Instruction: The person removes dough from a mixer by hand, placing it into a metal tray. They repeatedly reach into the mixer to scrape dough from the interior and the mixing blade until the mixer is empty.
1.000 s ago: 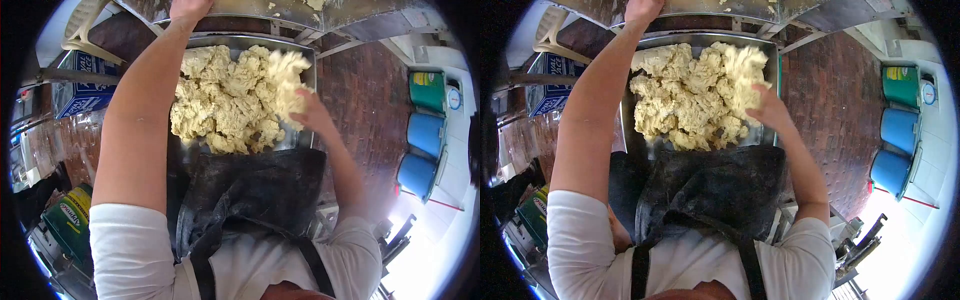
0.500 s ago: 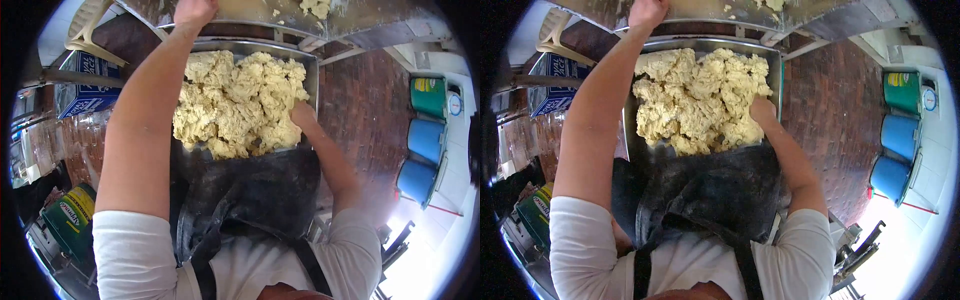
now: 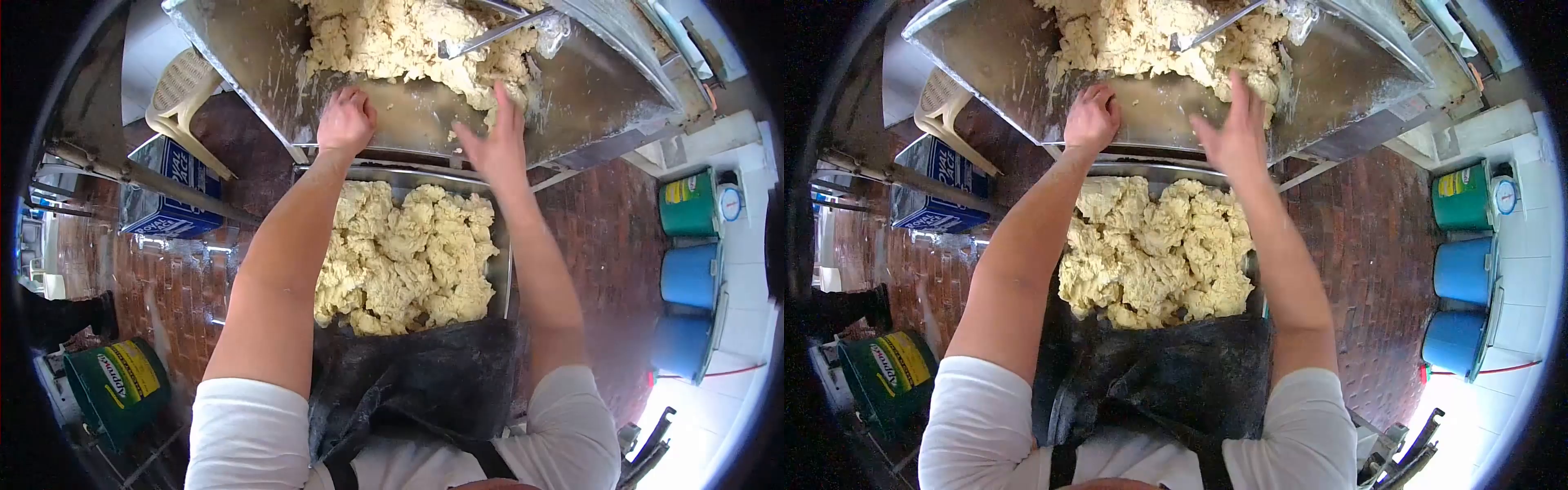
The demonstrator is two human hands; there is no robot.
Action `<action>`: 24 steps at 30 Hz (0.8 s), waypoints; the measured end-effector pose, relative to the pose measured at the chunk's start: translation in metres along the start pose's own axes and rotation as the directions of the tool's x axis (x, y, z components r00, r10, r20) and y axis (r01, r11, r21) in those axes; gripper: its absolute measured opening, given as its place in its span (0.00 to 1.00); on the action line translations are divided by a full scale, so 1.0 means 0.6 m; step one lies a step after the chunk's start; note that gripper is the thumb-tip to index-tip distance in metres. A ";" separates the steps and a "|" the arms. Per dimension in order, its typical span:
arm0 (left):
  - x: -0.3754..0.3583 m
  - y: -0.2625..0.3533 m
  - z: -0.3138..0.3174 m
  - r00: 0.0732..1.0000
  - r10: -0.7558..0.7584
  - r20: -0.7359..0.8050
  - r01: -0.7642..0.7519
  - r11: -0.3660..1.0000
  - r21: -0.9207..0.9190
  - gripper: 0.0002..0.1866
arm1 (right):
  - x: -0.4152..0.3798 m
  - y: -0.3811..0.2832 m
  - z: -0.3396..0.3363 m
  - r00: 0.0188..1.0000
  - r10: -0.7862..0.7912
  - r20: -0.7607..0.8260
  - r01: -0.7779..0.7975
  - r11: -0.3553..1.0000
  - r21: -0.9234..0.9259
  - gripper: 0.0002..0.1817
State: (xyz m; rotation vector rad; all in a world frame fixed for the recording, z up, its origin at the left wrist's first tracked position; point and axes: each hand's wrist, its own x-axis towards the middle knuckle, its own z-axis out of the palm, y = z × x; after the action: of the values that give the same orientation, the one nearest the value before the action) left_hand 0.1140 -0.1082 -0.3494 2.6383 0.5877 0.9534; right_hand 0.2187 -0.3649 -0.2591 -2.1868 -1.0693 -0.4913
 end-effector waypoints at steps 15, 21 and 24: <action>0.000 -0.002 0.004 0.997 0.044 -0.064 -0.044 0.999 0.005 0.11 | 0.102 0.000 0.140 0.923 0.382 0.047 -0.326 0.711 0.624 0.37; -0.003 -0.009 0.012 0.997 0.026 -0.078 -0.028 0.999 -0.025 0.11 | 0.059 0.026 0.101 0.955 0.276 0.108 -0.296 0.916 0.270 0.39; -0.010 -0.010 0.023 0.997 0.052 -0.061 -0.050 0.998 0.030 0.11 | -0.024 0.084 0.115 0.870 0.405 0.281 -0.441 0.894 0.076 0.42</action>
State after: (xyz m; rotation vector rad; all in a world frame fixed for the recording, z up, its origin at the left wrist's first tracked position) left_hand 0.1169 -0.1075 -0.3652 2.6690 0.5551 1.0528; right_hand 0.2537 -0.3482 -0.3364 -2.3106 -0.6844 0.0695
